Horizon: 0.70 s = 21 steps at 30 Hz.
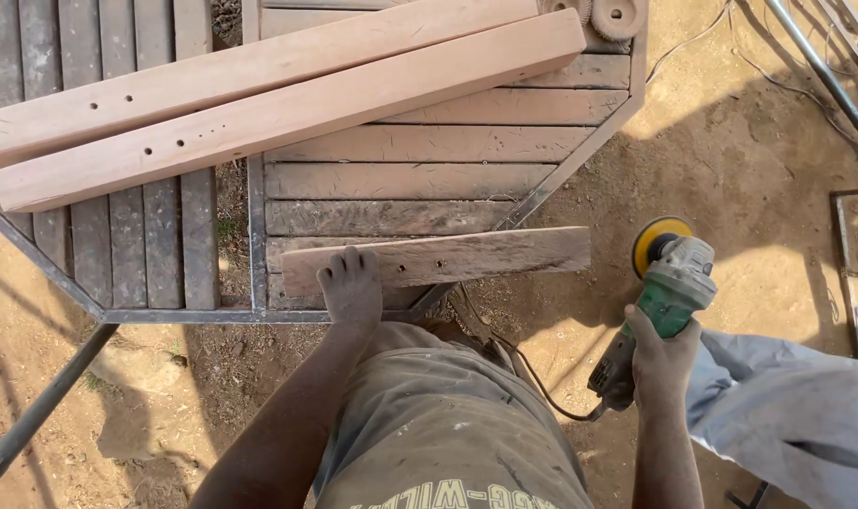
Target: Sanding a wooden plank using a handheld power sander on a metal table
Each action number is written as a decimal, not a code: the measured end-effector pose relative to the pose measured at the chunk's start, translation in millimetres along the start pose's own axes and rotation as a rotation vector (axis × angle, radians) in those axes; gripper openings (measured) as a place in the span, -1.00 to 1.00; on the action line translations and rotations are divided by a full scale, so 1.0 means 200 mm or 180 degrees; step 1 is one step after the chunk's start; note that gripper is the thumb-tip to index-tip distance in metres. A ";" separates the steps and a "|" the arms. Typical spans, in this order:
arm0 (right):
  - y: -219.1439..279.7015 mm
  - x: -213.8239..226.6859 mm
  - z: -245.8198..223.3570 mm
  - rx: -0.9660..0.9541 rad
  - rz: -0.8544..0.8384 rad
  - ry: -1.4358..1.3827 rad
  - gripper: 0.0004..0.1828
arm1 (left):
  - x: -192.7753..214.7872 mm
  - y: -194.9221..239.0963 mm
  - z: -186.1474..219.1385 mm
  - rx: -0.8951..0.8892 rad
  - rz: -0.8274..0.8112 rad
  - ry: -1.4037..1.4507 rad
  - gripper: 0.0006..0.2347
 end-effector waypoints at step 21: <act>0.43 -1.13 0.12 -0.0644 -0.1481 -0.0270 -0.40 | 0.72 0.04 0.22 0.1282 -0.4735 0.4905 -0.29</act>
Point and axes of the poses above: each hand's wrist, its own y-axis away from the middle knuckle, its own x-axis out of the back of the hand, z = x × y, the point moved 8 cm from there along -y, towards the middle knuckle, and after that the axes turned 13 degrees about -y, right-handed, at the moved point
